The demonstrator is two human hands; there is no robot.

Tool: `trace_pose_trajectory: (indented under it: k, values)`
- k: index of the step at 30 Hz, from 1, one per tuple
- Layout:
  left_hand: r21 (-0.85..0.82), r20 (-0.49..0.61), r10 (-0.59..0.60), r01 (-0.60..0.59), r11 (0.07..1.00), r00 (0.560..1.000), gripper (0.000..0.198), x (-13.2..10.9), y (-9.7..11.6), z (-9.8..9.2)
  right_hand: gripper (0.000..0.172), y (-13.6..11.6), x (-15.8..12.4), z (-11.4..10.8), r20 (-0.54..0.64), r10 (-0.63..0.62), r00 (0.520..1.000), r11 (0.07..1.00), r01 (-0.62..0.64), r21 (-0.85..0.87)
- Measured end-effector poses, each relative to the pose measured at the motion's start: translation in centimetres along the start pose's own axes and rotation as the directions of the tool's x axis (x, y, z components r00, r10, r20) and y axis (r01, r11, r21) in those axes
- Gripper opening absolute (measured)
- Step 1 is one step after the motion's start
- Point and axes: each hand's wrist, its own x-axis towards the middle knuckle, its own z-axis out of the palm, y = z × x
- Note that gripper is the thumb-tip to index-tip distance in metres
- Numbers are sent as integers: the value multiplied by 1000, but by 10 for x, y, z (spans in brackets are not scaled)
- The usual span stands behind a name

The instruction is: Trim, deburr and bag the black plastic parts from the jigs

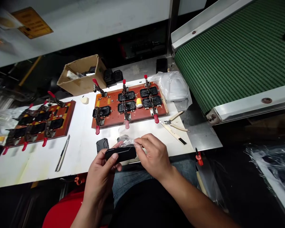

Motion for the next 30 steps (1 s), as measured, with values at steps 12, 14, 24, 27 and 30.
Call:
trace_pose_trajectory:
  k: [12,14,24,27,30]
  values:
    - [-97,-226,254,-281,955,940,25,8,-21,20,12,-5,-25,22,183,-124,975,984,97,149]
    - [83,-244,344,-333,939,907,23,5,-31,20,11,-13,-22,23,188,-81,979,968,33,248]
    - [541,180,474,-489,684,862,26,0,-30,6,10,-24,-19,19,145,-97,985,943,45,329]
    - [513,247,380,-453,729,891,25,1,-21,7,7,-20,-16,9,55,31,998,933,-48,355]
    - [332,323,218,-326,885,921,31,-1,-16,8,5,-16,-7,-9,89,32,995,914,-66,401]
